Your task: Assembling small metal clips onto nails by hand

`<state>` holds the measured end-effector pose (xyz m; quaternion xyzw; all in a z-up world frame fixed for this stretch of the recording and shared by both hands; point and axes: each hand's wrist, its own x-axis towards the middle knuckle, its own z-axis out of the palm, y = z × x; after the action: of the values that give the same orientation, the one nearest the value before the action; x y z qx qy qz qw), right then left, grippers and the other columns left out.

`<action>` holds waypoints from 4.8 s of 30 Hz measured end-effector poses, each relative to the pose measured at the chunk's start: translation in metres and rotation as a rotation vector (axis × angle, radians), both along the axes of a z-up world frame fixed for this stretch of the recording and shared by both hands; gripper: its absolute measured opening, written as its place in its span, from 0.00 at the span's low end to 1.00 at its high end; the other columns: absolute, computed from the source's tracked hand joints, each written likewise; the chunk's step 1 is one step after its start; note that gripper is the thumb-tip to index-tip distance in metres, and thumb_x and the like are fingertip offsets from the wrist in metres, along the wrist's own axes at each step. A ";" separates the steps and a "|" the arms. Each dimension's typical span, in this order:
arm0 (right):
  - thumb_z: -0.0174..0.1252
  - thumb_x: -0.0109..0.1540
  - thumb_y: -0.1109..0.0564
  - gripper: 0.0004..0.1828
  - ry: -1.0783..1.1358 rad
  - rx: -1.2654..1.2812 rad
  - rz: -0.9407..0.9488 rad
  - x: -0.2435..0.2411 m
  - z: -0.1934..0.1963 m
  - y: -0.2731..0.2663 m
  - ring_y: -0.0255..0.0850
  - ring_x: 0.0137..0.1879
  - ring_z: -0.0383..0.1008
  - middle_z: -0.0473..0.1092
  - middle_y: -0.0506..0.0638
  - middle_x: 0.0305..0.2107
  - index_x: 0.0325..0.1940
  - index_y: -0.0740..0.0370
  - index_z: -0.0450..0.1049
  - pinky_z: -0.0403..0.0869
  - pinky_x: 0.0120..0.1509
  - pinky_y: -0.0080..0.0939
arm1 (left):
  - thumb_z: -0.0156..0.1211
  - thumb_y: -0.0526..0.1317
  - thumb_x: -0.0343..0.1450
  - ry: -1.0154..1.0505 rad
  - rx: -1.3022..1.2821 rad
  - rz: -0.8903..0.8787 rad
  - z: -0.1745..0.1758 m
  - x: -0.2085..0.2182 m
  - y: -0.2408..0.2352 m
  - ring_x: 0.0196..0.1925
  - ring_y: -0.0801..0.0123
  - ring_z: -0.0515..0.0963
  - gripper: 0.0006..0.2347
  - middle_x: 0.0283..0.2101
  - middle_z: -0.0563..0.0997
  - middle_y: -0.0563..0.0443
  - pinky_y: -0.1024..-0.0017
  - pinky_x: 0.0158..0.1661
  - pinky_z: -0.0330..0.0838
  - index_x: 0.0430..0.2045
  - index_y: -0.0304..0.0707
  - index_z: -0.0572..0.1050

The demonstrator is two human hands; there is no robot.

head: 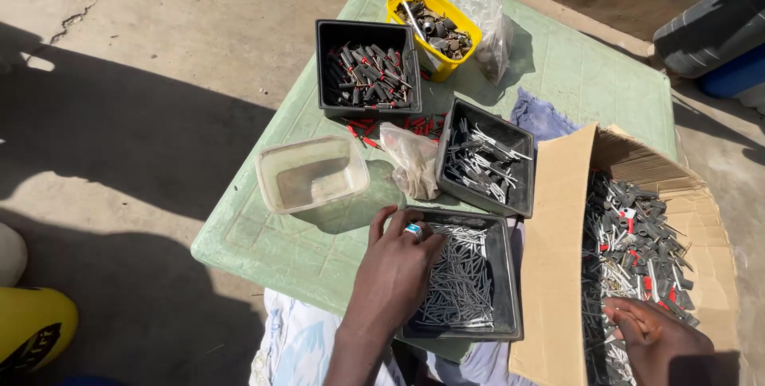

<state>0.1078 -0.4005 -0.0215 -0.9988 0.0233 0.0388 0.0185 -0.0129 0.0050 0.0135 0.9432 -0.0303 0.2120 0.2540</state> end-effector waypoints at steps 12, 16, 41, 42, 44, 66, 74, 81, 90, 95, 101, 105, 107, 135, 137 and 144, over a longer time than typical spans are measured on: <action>0.44 0.77 0.61 0.08 -0.317 1.086 -0.124 -0.027 0.047 0.037 0.52 0.34 0.79 0.77 0.69 0.39 0.46 0.68 0.64 0.70 0.26 0.39 | 0.54 0.33 0.63 0.154 0.274 0.126 -0.006 0.010 -0.053 0.40 0.48 0.75 0.10 0.20 0.80 0.45 0.49 0.62 0.60 0.36 0.43 0.72; 0.45 0.76 0.61 0.10 -0.387 1.165 -0.218 -0.031 0.053 0.031 0.49 0.29 0.73 0.75 0.69 0.31 0.52 0.71 0.69 0.72 0.26 0.42 | 0.55 0.35 0.64 0.222 0.297 0.039 -0.017 0.012 -0.053 0.38 0.47 0.76 0.10 0.23 0.82 0.46 0.54 0.41 0.66 0.38 0.47 0.71; 0.45 0.68 0.45 0.13 0.025 0.172 -0.003 0.000 0.102 0.073 0.58 0.46 0.81 0.80 0.41 0.52 0.55 0.47 0.60 0.73 0.46 0.61 | 0.53 0.36 0.74 -0.052 -0.444 -0.015 0.040 0.003 -0.051 0.43 0.54 0.79 0.09 0.46 0.78 0.48 0.60 0.42 0.71 0.46 0.42 0.75; 0.43 0.68 0.37 0.18 0.014 0.305 -0.114 -0.011 0.116 0.087 0.54 0.51 0.82 0.80 0.49 0.51 0.56 0.44 0.65 0.71 0.51 0.57 | 0.52 0.37 0.75 -0.080 -0.622 -0.061 0.046 0.000 -0.053 0.43 0.57 0.82 0.08 0.45 0.79 0.50 0.64 0.42 0.72 0.45 0.44 0.75; 0.48 0.67 0.44 0.15 0.014 0.691 0.027 -0.038 0.102 0.110 0.46 0.39 0.70 0.72 0.51 0.34 0.54 0.51 0.66 0.67 0.45 0.47 | 0.53 0.42 0.75 -0.042 -0.765 -0.122 0.055 0.000 -0.059 0.42 0.62 0.85 0.12 0.49 0.81 0.50 0.67 0.42 0.74 0.51 0.43 0.74; 0.51 0.70 0.69 0.07 -0.190 1.119 0.291 -0.090 0.093 0.180 0.48 0.33 0.83 0.75 0.59 0.31 0.44 0.75 0.75 0.81 0.32 0.39 | 0.57 0.37 0.76 -0.006 -1.265 -0.277 0.029 0.002 -0.073 0.32 0.75 0.77 0.07 0.42 0.78 0.49 0.79 0.33 0.78 0.43 0.35 0.79; 0.54 0.69 0.60 0.08 -0.222 0.703 0.394 -0.091 0.094 0.176 0.32 0.19 0.68 0.73 0.44 0.14 0.46 0.57 0.79 0.70 0.36 0.34 | 0.54 0.40 0.75 -0.137 -1.089 -0.154 0.023 0.003 -0.087 0.41 0.71 0.80 0.07 0.41 0.80 0.54 0.74 0.44 0.74 0.41 0.40 0.76; 0.50 0.67 0.54 0.10 -0.073 0.529 0.458 -0.086 0.096 0.179 0.43 0.21 0.69 0.70 0.43 0.12 0.36 0.53 0.77 0.70 0.37 0.42 | 0.55 0.35 0.75 -0.268 -1.094 0.063 0.031 0.003 -0.092 0.27 0.75 0.80 0.02 0.31 0.80 0.55 0.75 0.35 0.73 0.37 0.40 0.75; 0.56 0.65 0.47 0.18 -0.071 0.975 0.342 -0.089 0.116 0.178 0.34 0.43 0.82 0.82 0.46 0.39 0.51 0.59 0.81 0.78 0.47 0.31 | 0.58 0.36 0.75 -0.067 -1.307 0.098 0.025 0.010 -0.075 0.25 0.77 0.75 0.02 0.27 0.77 0.54 0.79 0.30 0.69 0.37 0.39 0.75; 0.59 0.65 0.52 0.13 -0.168 0.847 0.012 -0.046 0.114 0.101 0.34 0.41 0.79 0.82 0.49 0.37 0.50 0.56 0.82 0.72 0.42 0.32 | 0.57 0.40 0.74 0.041 -0.796 0.251 0.013 0.010 -0.046 0.20 0.74 0.74 0.04 0.21 0.79 0.57 0.72 0.29 0.68 0.40 0.47 0.74; 0.66 0.59 0.47 0.23 0.009 0.062 0.305 -0.003 0.031 0.004 0.51 0.64 0.70 0.74 0.49 0.53 0.58 0.47 0.74 0.67 0.68 0.48 | 0.58 0.44 0.73 0.106 -0.697 0.280 0.014 0.010 -0.039 0.20 0.63 0.73 0.06 0.22 0.81 0.53 0.62 0.29 0.66 0.41 0.48 0.74; 0.67 0.58 0.57 0.10 -0.052 0.158 0.409 -0.007 0.029 0.004 0.47 0.50 0.71 0.72 0.46 0.37 0.39 0.46 0.74 0.67 0.57 0.41 | 0.58 0.43 0.74 0.112 -0.630 0.247 0.012 0.012 -0.037 0.24 0.51 0.76 0.05 0.23 0.79 0.47 0.56 0.30 0.64 0.40 0.47 0.73; 0.65 0.59 0.54 0.15 -0.057 0.199 0.364 -0.017 0.034 0.007 0.44 0.49 0.73 0.73 0.44 0.36 0.49 0.43 0.74 0.68 0.57 0.42 | 0.58 0.40 0.73 0.091 -0.596 0.193 0.011 0.008 -0.037 0.31 0.49 0.79 0.05 0.33 0.82 0.49 0.55 0.32 0.66 0.41 0.46 0.73; 0.66 0.54 0.58 0.30 0.019 -0.084 0.589 0.000 0.049 0.053 0.51 0.53 0.63 0.66 0.49 0.49 0.60 0.50 0.68 0.73 0.53 0.53 | 0.56 0.41 0.74 0.239 -0.397 0.100 0.005 0.010 -0.036 0.33 0.44 0.80 0.07 0.30 0.83 0.44 0.49 0.30 0.68 0.45 0.52 0.72; 0.66 0.56 0.57 0.25 -0.005 0.001 0.566 0.000 0.037 0.034 0.49 0.55 0.65 0.67 0.48 0.49 0.58 0.48 0.72 0.70 0.58 0.50 | 0.56 0.42 0.74 0.234 -0.394 0.104 0.004 0.011 -0.035 0.34 0.44 0.80 0.07 0.31 0.83 0.45 0.48 0.30 0.68 0.44 0.52 0.72; 0.61 0.62 0.48 0.15 0.101 0.039 0.483 -0.016 0.049 0.022 0.44 0.59 0.68 0.71 0.45 0.47 0.53 0.43 0.74 0.70 0.64 0.48 | 0.54 0.43 0.75 0.237 -0.397 0.107 0.008 0.010 -0.036 0.34 0.44 0.80 0.06 0.32 0.84 0.46 0.48 0.30 0.68 0.43 0.52 0.72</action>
<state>0.0914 -0.3784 0.0271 -0.9716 -0.2162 0.0926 0.0269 -0.0028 -0.0313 0.0215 0.8933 0.0919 0.1147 0.4248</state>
